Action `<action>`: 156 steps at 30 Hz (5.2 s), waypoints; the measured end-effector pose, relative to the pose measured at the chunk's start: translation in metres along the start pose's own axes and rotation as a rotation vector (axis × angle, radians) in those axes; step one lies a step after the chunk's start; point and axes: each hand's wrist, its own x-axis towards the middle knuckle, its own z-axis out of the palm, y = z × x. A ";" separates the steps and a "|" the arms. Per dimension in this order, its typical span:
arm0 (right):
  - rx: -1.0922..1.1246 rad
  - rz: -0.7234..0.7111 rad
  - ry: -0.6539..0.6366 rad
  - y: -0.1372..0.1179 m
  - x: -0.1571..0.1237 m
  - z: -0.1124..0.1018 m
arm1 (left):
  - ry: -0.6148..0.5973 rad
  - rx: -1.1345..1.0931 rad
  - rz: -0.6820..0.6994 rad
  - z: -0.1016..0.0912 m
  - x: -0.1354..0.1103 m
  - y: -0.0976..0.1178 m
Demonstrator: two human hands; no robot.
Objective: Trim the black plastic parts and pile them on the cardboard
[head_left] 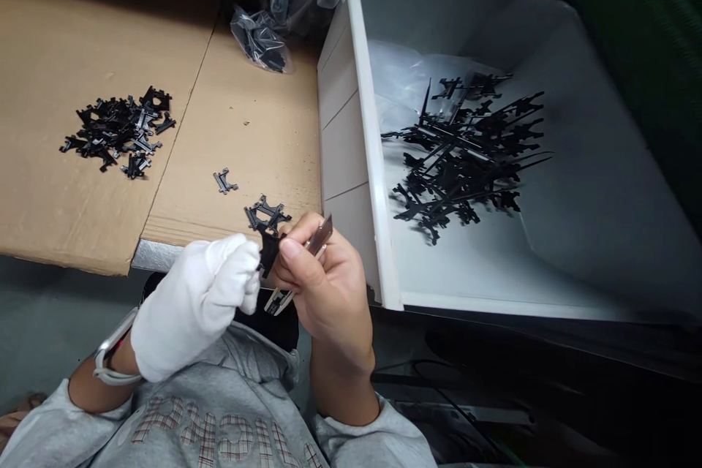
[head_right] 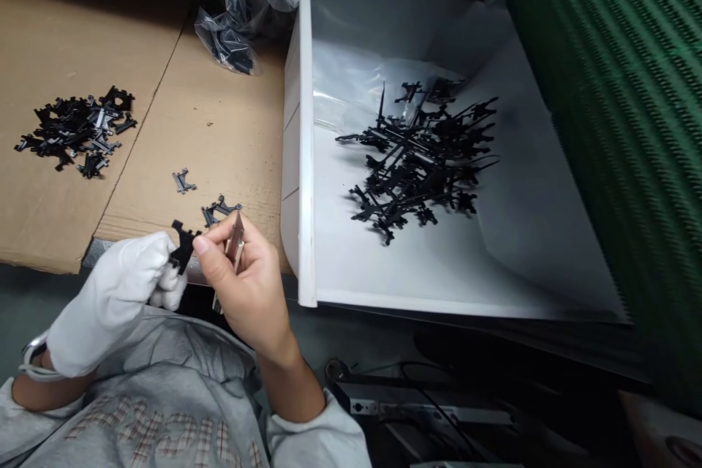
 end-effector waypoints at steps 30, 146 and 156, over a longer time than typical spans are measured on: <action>-0.088 0.057 0.071 0.012 -0.018 -0.029 | 0.240 1.194 -0.502 -0.098 0.020 -0.017; -0.577 -0.671 -0.121 0.006 -0.038 -0.013 | 0.103 0.480 0.369 0.017 -0.002 0.009; -0.589 -0.688 -0.102 0.006 -0.039 -0.013 | 0.136 0.496 0.364 0.018 -0.006 0.007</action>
